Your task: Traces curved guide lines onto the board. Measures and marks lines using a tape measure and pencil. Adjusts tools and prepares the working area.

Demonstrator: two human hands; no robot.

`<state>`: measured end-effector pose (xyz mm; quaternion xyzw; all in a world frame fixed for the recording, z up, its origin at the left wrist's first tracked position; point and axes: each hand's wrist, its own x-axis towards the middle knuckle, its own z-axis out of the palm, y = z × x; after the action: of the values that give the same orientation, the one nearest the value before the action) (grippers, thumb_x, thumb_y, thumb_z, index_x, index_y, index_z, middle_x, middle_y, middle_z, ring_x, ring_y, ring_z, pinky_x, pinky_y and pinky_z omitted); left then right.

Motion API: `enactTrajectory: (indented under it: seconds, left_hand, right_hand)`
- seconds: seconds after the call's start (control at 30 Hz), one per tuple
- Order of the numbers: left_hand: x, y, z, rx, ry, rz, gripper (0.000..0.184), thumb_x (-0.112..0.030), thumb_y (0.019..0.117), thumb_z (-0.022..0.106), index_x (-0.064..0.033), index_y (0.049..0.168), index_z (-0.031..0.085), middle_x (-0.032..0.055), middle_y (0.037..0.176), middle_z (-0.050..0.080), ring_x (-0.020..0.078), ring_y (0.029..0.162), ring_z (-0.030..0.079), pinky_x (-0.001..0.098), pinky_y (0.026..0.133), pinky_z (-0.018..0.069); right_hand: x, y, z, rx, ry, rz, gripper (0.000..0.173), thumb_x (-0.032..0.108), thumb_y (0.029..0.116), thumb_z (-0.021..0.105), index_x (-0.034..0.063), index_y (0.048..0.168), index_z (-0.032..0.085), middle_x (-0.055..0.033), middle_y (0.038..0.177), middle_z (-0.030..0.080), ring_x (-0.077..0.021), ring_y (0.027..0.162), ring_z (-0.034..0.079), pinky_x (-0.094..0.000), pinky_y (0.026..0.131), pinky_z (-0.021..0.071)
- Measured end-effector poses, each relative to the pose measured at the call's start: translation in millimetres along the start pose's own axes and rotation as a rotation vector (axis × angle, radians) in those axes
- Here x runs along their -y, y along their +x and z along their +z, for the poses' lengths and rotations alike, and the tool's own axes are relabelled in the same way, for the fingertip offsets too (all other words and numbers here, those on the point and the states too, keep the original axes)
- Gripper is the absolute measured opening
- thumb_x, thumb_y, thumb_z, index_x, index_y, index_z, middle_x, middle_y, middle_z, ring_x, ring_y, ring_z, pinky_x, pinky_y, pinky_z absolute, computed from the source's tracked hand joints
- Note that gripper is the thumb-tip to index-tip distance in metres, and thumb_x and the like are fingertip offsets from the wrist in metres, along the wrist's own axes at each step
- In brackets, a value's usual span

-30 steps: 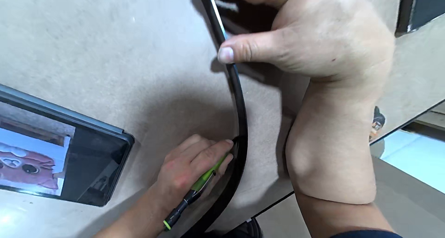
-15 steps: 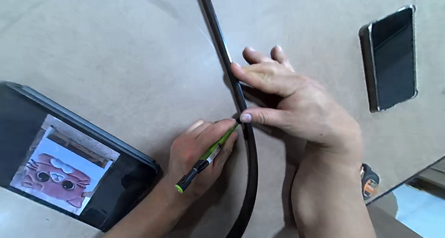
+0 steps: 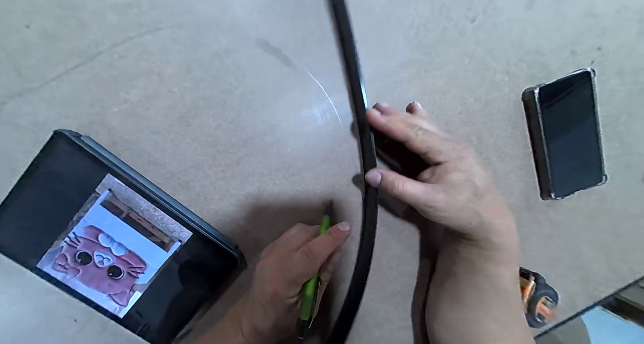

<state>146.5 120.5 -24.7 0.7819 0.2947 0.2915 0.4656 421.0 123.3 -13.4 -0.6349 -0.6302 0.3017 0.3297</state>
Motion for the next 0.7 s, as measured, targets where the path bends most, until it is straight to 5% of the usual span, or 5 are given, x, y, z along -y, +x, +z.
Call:
enactTrajectory:
  seconds: [0.1,0.23,0.47,0.6,0.7]
  left_hand:
    - [-2,-1,1,0.043,0.126,0.052,0.033,-0.026,0.1051,0.059,-0.0124,0.135,0.063,0.0046,0.107,0.066,0.011,0.093,0.064,0.0243,0.079,0.0565]
    - [-6,4,4,0.103,0.248,0.116,0.056,-0.048,0.0936,0.072,-0.0097,0.133,0.062,0.0057,0.104,0.064,0.0145,0.091,0.061,0.0281,0.075,0.0544]
    - [-17,9,10,0.043,0.363,0.047,0.039,-0.022,0.0893,0.069,-0.0037,0.123,0.064,0.0052,0.1,0.07,0.0119,0.085,0.067,0.0297,0.075,0.0601]
    - [-53,28,5,0.128,0.418,-0.351,0.039,-0.017,0.0903,0.074,-0.0126,0.128,0.065,0.0063,0.095,0.073,0.0188,0.08,0.071,0.0442,0.074,0.0615]
    - [-91,30,-7,0.143,0.375,-0.674,0.036,-0.015,0.0973,0.068,-0.0151,0.133,0.063,0.0088,0.092,0.071,0.0246,0.08,0.069,0.0511,0.076,0.0586]
  right_hand:
    - [-2,8,13,-0.206,-0.047,0.008,0.068,0.031,0.0877,0.07,0.0061,0.148,0.054,-0.0072,0.145,0.06,-0.0175,0.14,0.051,-0.0433,0.123,0.0361]
    - [-8,15,18,-0.313,-0.039,-0.022,0.061,0.034,0.1002,0.064,0.0047,0.151,0.05,-0.0038,0.142,0.064,-0.0135,0.137,0.056,-0.0463,0.127,0.0328]
    - [-6,22,21,-0.582,0.174,0.007,0.039,0.017,0.1076,0.049,0.0028,0.142,0.059,-0.0068,0.126,0.073,-0.0105,0.118,0.068,-0.0325,0.105,0.0562]
    - [3,16,1,-0.579,0.552,0.143,0.046,0.024,0.11,0.044,0.002,0.15,0.05,-0.0093,0.135,0.068,-0.0163,0.122,0.067,-0.0381,0.108,0.0538]
    - [29,-31,-32,-0.575,1.172,0.302,0.072,0.058,0.1091,0.018,0.0098,0.162,0.017,-0.0131,0.154,0.051,-0.0261,0.135,0.057,-0.0447,0.113,0.0484]
